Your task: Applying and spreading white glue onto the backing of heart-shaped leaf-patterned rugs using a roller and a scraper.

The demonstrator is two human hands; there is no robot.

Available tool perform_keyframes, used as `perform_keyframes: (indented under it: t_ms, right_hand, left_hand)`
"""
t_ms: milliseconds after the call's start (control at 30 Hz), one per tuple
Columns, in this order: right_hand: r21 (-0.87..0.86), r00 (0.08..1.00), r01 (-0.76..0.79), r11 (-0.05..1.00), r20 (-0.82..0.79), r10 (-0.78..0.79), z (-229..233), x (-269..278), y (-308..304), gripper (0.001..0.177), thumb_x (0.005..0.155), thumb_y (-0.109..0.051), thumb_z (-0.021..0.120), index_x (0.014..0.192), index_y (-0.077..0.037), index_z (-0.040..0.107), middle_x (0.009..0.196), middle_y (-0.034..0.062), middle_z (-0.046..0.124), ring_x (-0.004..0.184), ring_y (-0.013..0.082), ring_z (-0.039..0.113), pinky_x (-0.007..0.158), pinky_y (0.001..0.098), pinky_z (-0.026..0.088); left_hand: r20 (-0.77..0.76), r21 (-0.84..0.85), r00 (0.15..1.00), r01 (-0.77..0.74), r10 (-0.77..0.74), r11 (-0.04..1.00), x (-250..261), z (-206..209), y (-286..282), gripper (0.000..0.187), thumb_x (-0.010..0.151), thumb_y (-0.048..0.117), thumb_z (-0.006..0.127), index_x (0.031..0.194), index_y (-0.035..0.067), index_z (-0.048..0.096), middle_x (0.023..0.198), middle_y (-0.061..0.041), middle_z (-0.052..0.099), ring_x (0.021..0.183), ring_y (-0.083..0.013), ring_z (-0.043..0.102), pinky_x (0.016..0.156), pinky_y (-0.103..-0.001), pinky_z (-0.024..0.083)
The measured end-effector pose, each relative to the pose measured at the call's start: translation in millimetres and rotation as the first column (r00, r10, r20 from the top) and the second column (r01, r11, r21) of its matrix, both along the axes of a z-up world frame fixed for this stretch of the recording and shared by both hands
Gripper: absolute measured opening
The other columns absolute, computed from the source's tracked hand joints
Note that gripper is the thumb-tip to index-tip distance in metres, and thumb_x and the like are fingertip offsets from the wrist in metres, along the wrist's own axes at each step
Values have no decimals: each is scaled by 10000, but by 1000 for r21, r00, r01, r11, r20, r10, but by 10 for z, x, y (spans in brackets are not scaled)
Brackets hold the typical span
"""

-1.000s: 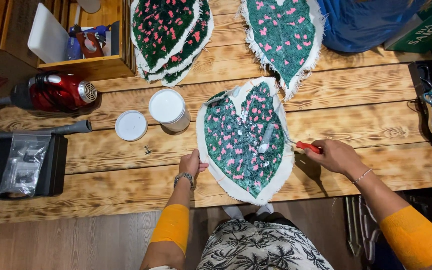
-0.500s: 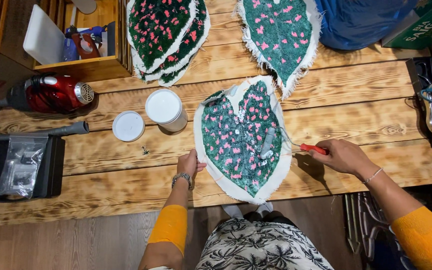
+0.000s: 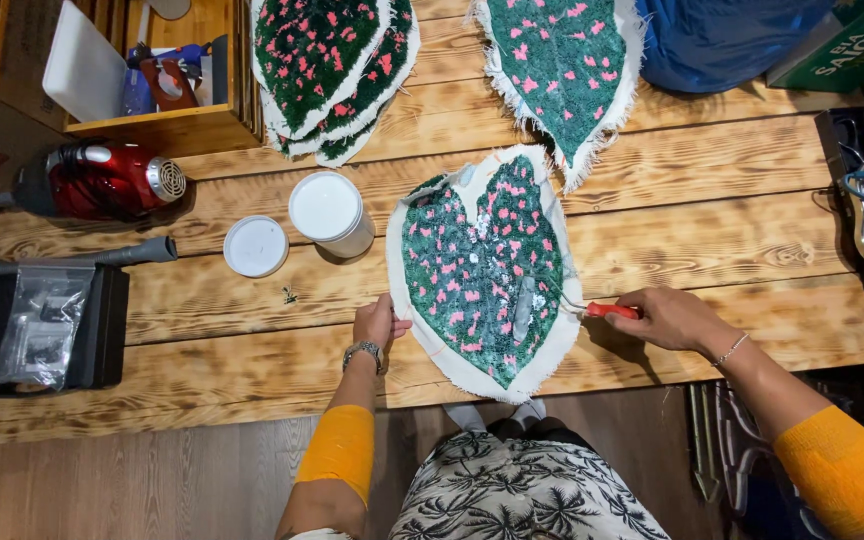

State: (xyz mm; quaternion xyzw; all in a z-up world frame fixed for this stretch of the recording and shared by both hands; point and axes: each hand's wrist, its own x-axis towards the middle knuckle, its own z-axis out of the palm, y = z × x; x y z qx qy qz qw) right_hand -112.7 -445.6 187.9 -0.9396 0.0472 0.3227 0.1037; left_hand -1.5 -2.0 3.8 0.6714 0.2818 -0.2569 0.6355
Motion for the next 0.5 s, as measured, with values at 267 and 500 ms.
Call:
perform_keyframes:
  t_ms: [267, 500]
  right_hand:
    - [117, 1000, -12, 993, 21, 9, -138, -110, 223, 495, 882, -588, 581, 1050, -156, 755, 843, 130, 755, 819, 337, 712, 756, 441, 544]
    - [105, 1000, -8, 994, -5, 8, -177, -185, 219, 495, 887, -589, 596, 1087, -170, 768, 863, 136, 759, 838, 333, 712, 760, 444, 549]
  left_hand:
    - [-8, 21, 1000, 11, -11, 1000, -2, 80, -11, 407, 925, 366, 572, 804, -18, 635, 803, -121, 713, 731, -244, 784, 577, -307, 606]
    - [12, 15, 1000, 22, -22, 1000, -23, 14, 11, 469, 950, 420, 556, 799, -21, 602, 795, -117, 687, 739, -246, 790, 582, -304, 624]
